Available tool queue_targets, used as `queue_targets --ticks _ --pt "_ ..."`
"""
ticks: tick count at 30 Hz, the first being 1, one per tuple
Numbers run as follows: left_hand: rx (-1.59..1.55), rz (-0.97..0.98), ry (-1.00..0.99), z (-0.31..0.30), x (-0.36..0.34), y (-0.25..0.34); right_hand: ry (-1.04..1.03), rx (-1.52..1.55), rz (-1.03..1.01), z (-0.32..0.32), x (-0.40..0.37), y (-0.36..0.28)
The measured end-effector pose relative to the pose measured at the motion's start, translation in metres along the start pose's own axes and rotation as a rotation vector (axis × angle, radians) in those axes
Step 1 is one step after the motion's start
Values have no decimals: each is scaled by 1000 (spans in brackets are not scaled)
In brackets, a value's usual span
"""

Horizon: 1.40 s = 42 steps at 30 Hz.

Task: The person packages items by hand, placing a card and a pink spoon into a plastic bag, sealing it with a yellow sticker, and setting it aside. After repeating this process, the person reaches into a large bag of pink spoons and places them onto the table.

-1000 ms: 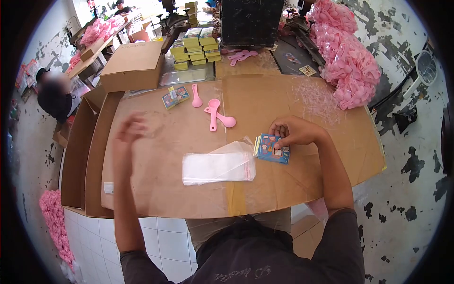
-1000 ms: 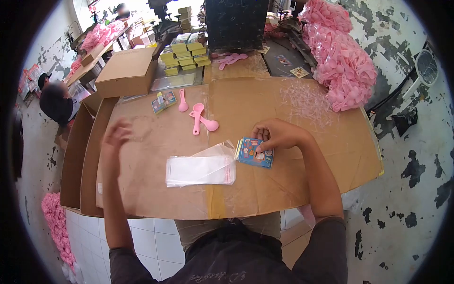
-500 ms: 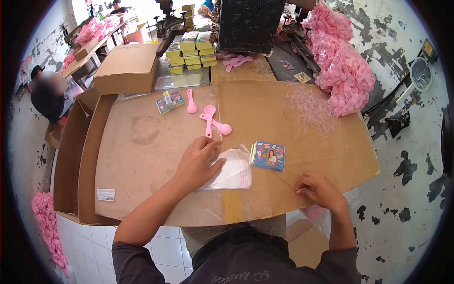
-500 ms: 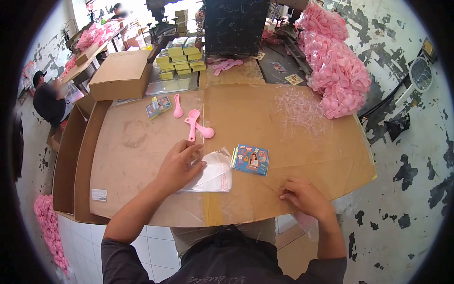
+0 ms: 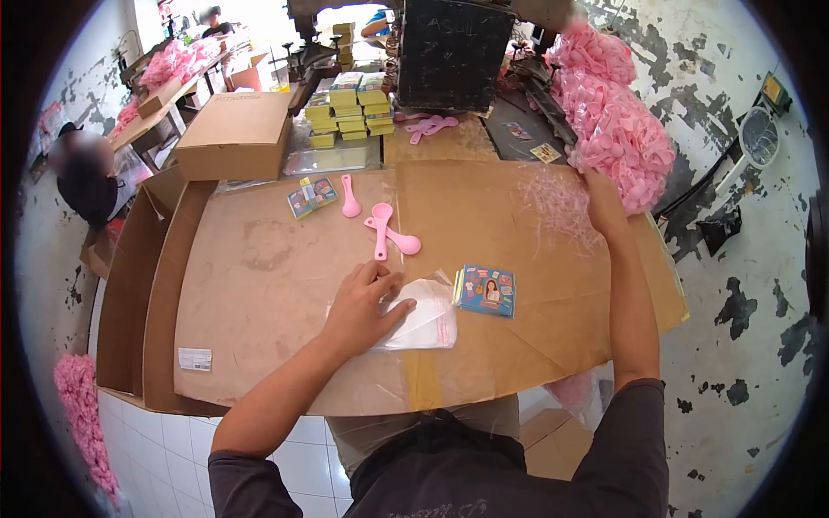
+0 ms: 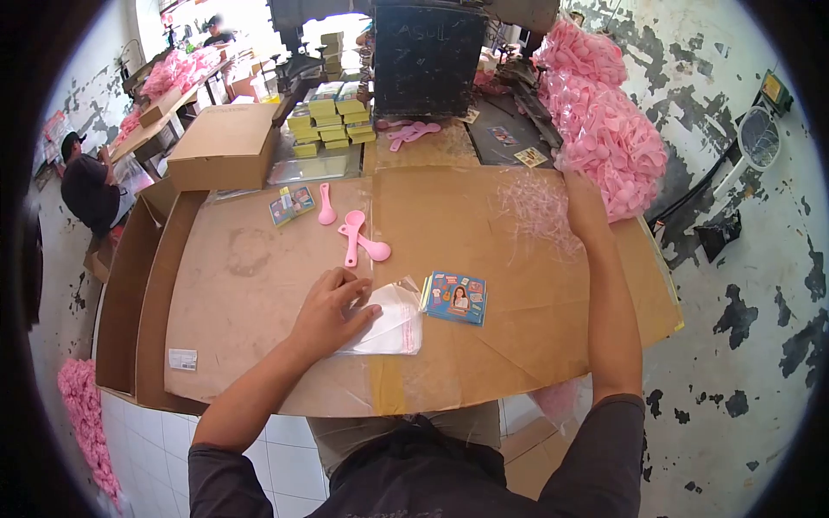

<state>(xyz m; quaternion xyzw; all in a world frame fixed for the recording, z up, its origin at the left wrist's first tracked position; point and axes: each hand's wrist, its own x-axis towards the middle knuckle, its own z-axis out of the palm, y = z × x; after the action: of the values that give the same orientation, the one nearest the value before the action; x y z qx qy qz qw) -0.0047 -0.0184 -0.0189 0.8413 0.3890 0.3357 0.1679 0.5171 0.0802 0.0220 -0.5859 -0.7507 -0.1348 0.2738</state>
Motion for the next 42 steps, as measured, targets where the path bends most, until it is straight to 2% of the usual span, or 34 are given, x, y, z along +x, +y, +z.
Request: queue_targets --ticks 2,5,7,9,12,15,18,21,24,27,30,31,33,34,37,40,42 --pt "-21 -31 -16 0 0 3 164 245 31 2 15 -26" --pt "-25 -28 -12 1 1 0 95 -14 -77 -9 10 -70" --pt "-74 -61 -29 2 4 -1 -243 259 89 -16 -5 -119" --pt "-176 -161 -72 2 4 0 -637 487 93 -28 -17 -173" --pt "-303 -214 -54 3 3 1 -592 414 -135 -16 -42 -205" --pt "-329 -192 7 1 6 3 -514 536 -29 -6 -48 -205" --pt "-466 -389 -35 0 6 3 -608 511 89 -12 -41 -206" --pt "-381 -417 -78 -2 5 0 -578 425 -29 -20 -34 -209" --pt "-365 -452 -138 -9 7 4 -602 758 -26 -35 -18 -234" --pt "-340 -225 -69 -6 6 -1 -673 969 -173 -19 -18 -262" --pt "-363 -191 29 -9 4 -6 -697 661 -409 15 -31 -272" --pt "-546 -255 50 -11 4 -9 -551 668 -494 22 -34 -275" --pt "-916 -381 97 -18 8 -15 -647 789 -380 20 -29 -274" --pt "-937 -394 69 -25 9 -15 -698 847 -320 16 -25 -273" --pt "-1021 -437 -17 -37 13 -11 -677 710 -227 12 -6 -260" --pt "-1093 -487 -88 -32 10 -10 -516 770 -168 6 7 -264" --pt "-1084 -492 -117 -25 7 -9 -513 988 61 11 5 -267"
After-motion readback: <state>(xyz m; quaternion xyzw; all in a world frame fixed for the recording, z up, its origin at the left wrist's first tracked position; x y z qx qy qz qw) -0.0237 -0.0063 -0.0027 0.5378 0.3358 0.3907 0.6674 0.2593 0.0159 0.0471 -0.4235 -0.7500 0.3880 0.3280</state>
